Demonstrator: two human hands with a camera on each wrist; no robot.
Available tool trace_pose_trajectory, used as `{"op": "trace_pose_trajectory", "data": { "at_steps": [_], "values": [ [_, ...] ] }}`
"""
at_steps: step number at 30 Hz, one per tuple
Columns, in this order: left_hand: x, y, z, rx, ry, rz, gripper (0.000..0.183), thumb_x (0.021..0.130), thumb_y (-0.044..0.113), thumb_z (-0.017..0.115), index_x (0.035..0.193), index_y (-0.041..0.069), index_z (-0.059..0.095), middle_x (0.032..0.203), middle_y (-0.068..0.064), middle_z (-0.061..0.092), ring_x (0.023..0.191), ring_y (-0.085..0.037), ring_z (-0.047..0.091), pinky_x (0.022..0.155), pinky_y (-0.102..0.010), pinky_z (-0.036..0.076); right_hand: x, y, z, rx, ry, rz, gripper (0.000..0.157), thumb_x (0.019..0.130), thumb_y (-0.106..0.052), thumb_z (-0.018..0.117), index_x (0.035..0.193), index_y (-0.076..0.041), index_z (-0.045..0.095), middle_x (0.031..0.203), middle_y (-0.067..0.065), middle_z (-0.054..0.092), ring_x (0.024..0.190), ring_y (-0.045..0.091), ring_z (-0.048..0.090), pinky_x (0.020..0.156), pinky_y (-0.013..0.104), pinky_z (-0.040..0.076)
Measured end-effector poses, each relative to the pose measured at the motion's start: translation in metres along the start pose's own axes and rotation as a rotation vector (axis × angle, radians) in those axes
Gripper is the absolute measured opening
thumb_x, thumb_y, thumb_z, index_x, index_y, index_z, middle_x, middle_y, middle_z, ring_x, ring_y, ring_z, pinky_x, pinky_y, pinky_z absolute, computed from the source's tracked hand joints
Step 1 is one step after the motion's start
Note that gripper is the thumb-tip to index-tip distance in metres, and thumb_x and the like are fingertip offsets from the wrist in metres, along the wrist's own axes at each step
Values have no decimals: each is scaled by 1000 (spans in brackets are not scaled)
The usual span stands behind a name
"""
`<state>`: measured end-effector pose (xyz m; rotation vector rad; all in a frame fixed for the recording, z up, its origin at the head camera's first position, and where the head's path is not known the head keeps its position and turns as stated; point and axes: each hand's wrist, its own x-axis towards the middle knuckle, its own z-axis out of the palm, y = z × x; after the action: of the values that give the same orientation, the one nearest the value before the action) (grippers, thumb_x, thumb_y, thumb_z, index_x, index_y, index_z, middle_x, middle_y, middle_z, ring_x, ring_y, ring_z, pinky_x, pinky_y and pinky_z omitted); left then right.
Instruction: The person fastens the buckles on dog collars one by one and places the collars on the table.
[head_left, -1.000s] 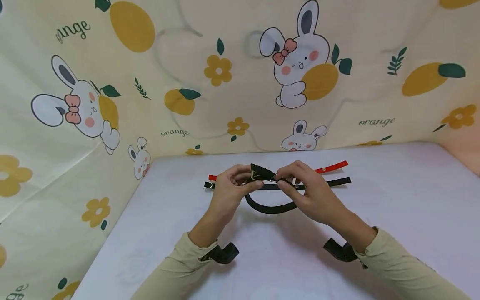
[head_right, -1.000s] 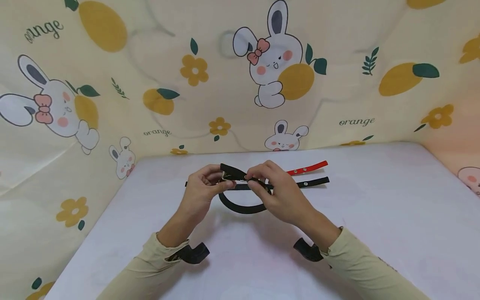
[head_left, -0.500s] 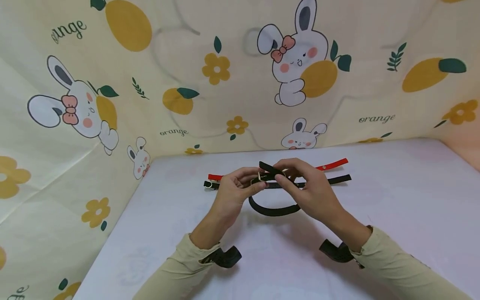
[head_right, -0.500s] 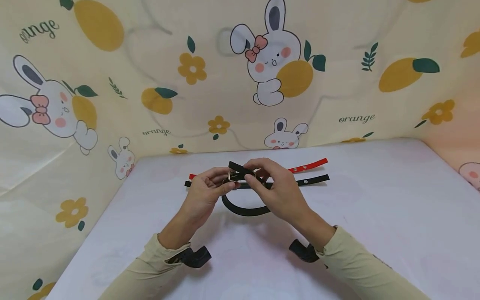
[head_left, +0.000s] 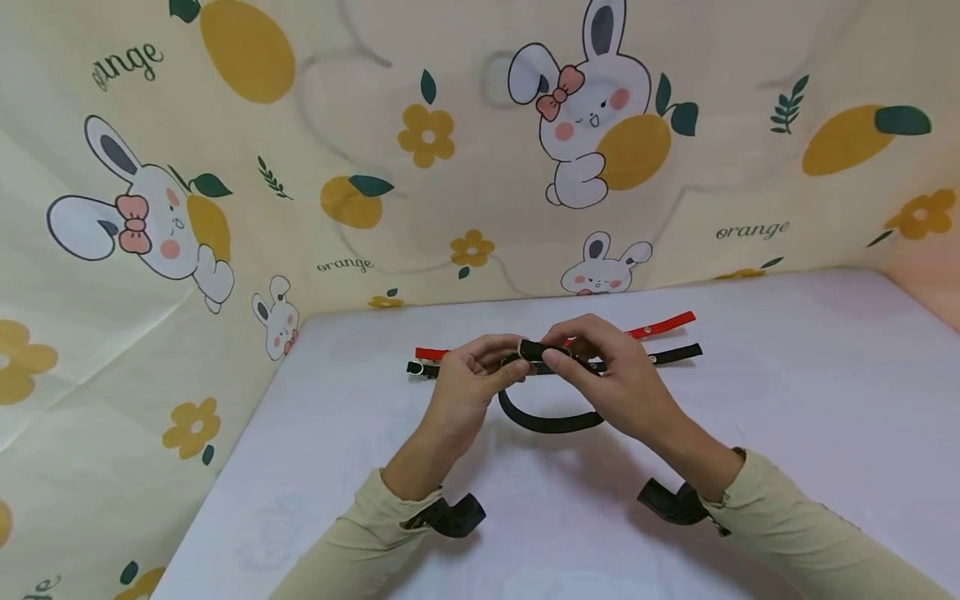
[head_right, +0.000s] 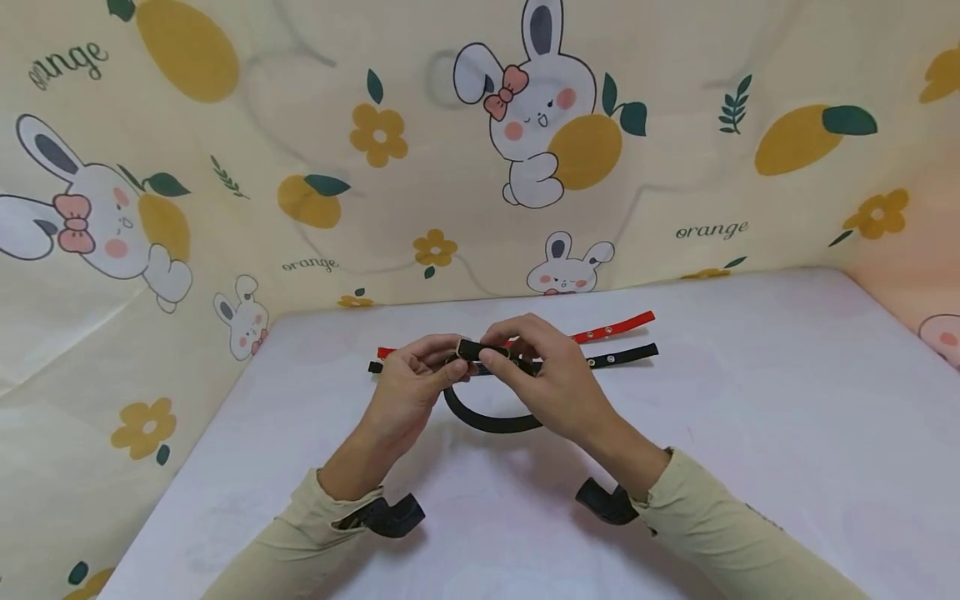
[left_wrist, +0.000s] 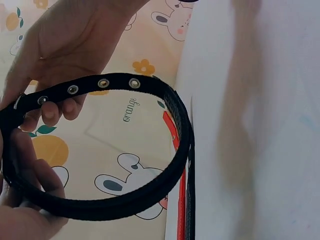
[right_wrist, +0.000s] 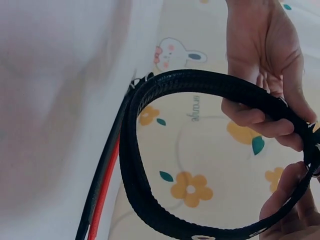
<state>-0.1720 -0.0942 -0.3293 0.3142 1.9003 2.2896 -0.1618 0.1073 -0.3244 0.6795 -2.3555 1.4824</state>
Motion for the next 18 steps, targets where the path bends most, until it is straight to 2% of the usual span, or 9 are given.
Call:
{"op": "trace_pose_trajectory", "data": {
  "at_steps": [10, 18],
  "values": [
    [0, 1, 0, -12, 2, 30, 39, 83, 9, 76, 119, -1, 66, 93, 6, 75, 85, -11, 71, 90, -29, 52, 2, -2, -1, -30, 27, 23, 15, 92, -26, 73, 106, -28, 70, 100, -11, 66, 81, 12, 63, 68, 24, 46],
    [-1, -3, 0, -55, -27, 74, 52, 75, 24, 80, 117, -2, 66, 94, 5, 75, 85, -11, 71, 88, -26, 54, 2, -1, -1, -48, 32, 24, 16, 90, -27, 75, 104, -31, 70, 101, -16, 66, 85, 9, 62, 73, 22, 47]
  ]
}}
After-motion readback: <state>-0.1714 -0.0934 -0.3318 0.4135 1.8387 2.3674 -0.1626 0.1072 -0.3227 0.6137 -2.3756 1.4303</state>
